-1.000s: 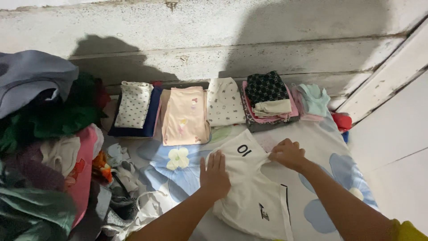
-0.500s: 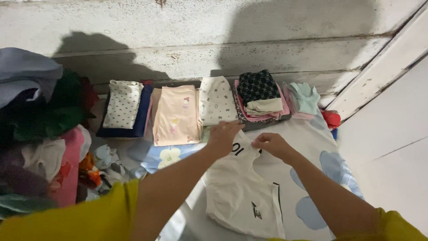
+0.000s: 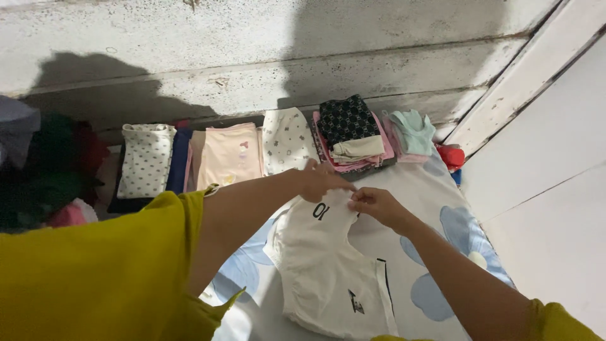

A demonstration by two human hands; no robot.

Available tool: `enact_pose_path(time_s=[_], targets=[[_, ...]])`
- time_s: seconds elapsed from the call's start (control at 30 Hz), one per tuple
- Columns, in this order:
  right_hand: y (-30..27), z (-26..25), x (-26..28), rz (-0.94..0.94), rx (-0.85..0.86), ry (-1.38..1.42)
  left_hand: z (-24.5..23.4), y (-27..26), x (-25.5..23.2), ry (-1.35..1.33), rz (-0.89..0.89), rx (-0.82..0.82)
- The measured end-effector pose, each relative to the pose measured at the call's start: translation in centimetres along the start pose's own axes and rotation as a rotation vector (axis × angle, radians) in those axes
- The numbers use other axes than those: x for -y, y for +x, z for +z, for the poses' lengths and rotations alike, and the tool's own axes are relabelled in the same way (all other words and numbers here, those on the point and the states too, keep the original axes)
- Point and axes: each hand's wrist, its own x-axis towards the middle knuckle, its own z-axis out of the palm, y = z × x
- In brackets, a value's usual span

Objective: Folding various items of laundry including pants, shorts, and shirts on a bed.

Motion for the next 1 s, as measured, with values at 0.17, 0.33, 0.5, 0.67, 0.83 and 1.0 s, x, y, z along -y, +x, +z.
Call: enact_pose_path(time_s=[0.17, 0.33, 0.5, 0.67, 0.83, 1.0], targets=[[-0.1, 0.0, 0.2, 0.019, -0.03, -0.008, -1.5, 0.3, -2.1, -0.071, -0.071, 0.144], [-0.6, 0.3, -0.2, 0.103, -0.077, -0.04, -5.3, -2.0, -3.5, 0.122, -0.328, 0.332], [-0.2, 0.4, -1.4, 0.14, -0.133, -0.159, -4.1, -2.6, -1.3, 0.515, -0.288, 0.11], [-0.1, 1.2, -2.4, 0.216, -0.24, -0.454, 0.0, -0.8, -0.4, 0.492, -0.446, -0.098], [-0.3, 2.2, -3.5, 0.173, -0.372, -0.549, 0.7, -4.2, -3.9, -0.078, -0.604, -0.445], [-0.7, 4.6, -2.4, -0.172, -0.616, -0.719, 4.6, -9.0, -5.4, -0.293, -0.976, -0.74]])
